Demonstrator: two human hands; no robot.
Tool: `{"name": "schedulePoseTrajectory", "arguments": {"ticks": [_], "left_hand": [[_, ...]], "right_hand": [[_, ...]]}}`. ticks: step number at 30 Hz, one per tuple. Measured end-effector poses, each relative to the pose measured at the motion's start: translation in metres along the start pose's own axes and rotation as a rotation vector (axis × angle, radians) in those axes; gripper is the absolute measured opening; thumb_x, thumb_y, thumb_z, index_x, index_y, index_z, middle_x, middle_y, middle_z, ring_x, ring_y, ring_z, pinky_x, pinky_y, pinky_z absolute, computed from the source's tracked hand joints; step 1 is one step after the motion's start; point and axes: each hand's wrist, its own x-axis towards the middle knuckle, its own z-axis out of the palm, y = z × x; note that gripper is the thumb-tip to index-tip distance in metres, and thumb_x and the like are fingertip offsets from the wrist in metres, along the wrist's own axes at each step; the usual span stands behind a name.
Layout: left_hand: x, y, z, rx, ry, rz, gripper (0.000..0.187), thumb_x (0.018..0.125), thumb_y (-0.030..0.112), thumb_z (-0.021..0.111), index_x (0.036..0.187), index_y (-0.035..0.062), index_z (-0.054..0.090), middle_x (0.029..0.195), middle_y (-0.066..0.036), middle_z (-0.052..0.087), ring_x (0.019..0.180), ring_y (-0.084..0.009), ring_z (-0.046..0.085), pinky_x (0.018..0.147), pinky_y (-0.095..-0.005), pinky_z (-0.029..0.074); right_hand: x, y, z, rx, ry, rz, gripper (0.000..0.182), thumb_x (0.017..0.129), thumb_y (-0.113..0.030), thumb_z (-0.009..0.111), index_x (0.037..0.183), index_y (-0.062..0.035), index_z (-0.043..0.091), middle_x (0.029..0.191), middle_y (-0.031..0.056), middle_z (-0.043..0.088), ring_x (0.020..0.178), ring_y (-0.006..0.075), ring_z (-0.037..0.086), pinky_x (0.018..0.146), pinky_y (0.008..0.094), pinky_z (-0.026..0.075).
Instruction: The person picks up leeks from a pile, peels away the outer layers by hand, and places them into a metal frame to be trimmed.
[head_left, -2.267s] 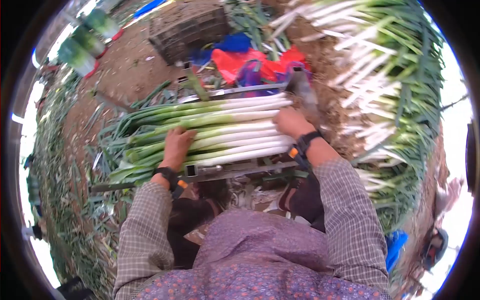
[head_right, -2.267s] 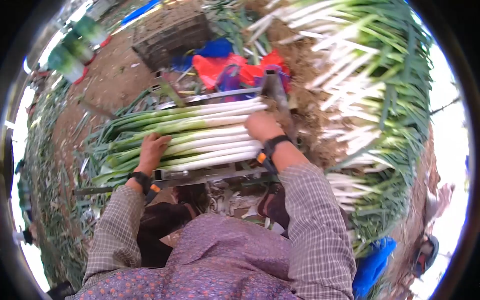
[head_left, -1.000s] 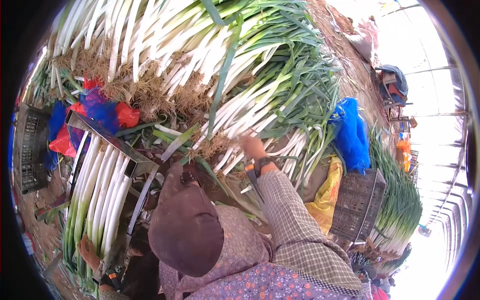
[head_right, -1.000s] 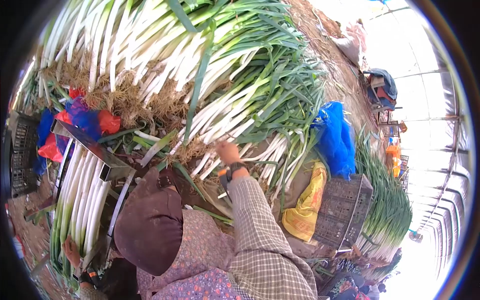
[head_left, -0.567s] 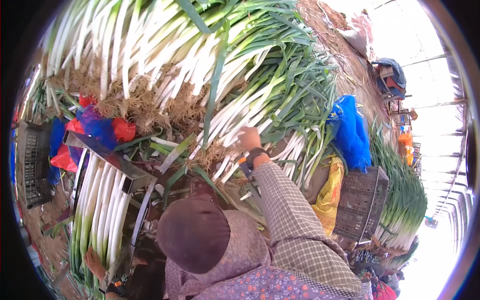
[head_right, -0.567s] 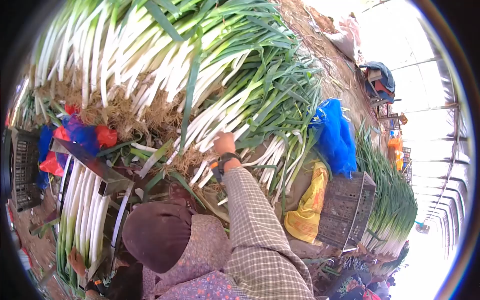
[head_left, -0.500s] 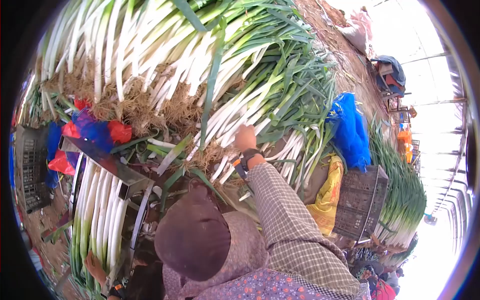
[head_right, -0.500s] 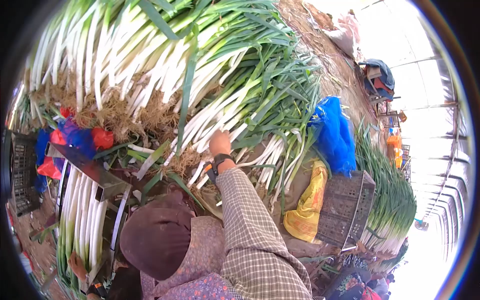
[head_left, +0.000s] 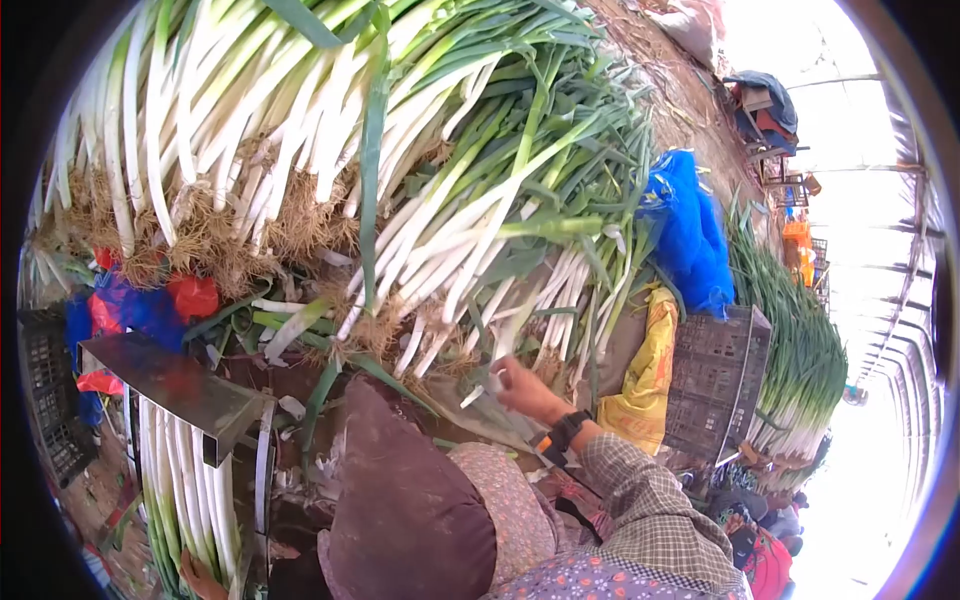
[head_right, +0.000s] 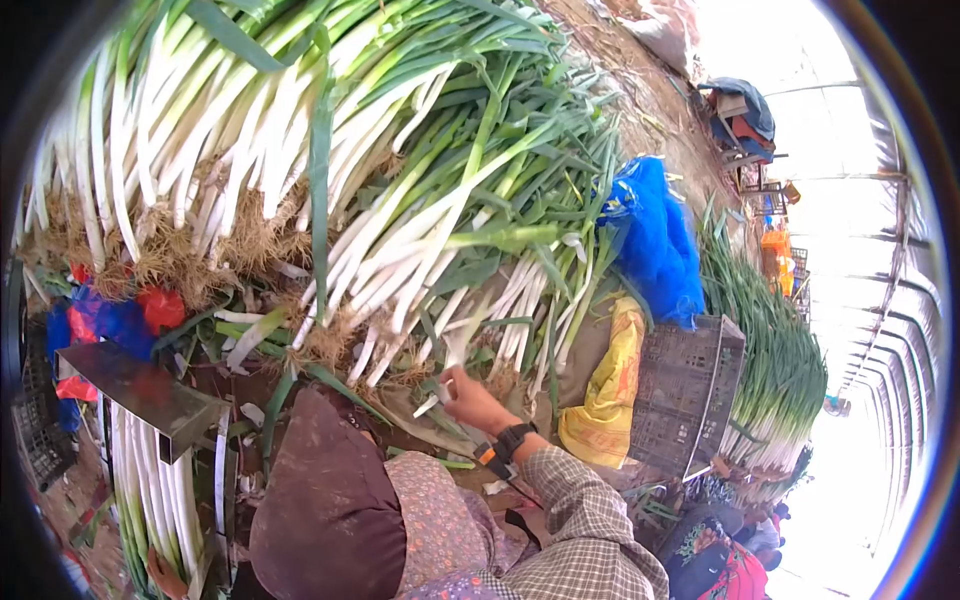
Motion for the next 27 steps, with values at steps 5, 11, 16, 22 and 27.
{"name": "schedulePoseTrajectory", "arguments": {"ticks": [5, 11, 16, 22, 27], "left_hand": [[0.001, 0.003, -0.001, -0.01, 0.018, -0.01, 0.039, 0.096, 0.032, 0.051, 0.126, 0.0085, 0.059, 0.122, -0.018, 0.06, 0.107, -0.0329, 0.058, 0.092, -0.0422, 0.048], [-0.004, 0.012, -0.01, -0.025, 0.018, -0.055, 0.037, 0.095, 0.032, 0.054, 0.122, 0.0075, 0.062, 0.118, -0.017, 0.063, 0.103, -0.032, 0.061, 0.091, -0.0416, 0.049], [-0.002, 0.02, -0.005, -0.026, 0.058, 0.022, 0.036, 0.095, 0.028, 0.054, 0.121, 0.0055, 0.062, 0.117, -0.017, 0.063, 0.102, -0.0322, 0.06, 0.091, -0.0416, 0.048], [0.003, 0.016, 0.002, -0.007, 0.082, 0.042, 0.035, 0.095, 0.026, 0.052, 0.122, 0.0048, 0.061, 0.117, -0.017, 0.061, 0.103, -0.0324, 0.059, 0.091, -0.0415, 0.047], [-0.003, 0.017, 0.007, 0.012, 0.085, 0.037, 0.035, 0.095, 0.024, 0.051, 0.123, 0.0042, 0.06, 0.118, -0.017, 0.06, 0.104, -0.0325, 0.058, 0.092, -0.0413, 0.046]], "right_hand": [[0.002, 0.05, 0.004, -0.673, -0.331, 0.024, 0.016, 0.082, -0.012, 0.052, 0.092, -0.005, 0.063, 0.081, 0.0134, 0.062, 0.074, 0.0291, 0.064, 0.065, 0.0395, 0.052], [0.103, 0.032, -0.073, -0.639, 0.53, -0.2, 0.034, 0.087, -0.036, 0.052, 0.087, -0.0038, 0.063, 0.086, 0.0205, 0.065, 0.083, 0.0383, 0.062, 0.071, 0.0477, 0.049], [0.241, -0.033, -0.114, 1.14, 0.174, -0.149, 0.039, 0.084, -0.022, 0.063, 0.115, -0.0012, 0.05, 0.074, 0.0023, 0.05, 0.059, 0.0156, 0.052, 0.049, 0.0294, 0.046], [0.234, -0.146, -0.072, 0.421, 0.651, -0.138, 0.042, 0.08, -0.016, 0.063, 0.119, -0.0029, 0.056, 0.091, 0.0137, 0.065, 0.068, 0.0217, 0.063, 0.058, 0.034, 0.052], [0.2, -0.064, -0.126, 0.057, 1.224, -0.247, 0.022, 0.076, -0.019, 0.07, 0.081, 0.0, 0.059, 0.074, 0.0142, 0.062, 0.069, 0.0263, 0.059, 0.068, 0.0377, 0.048]]}}
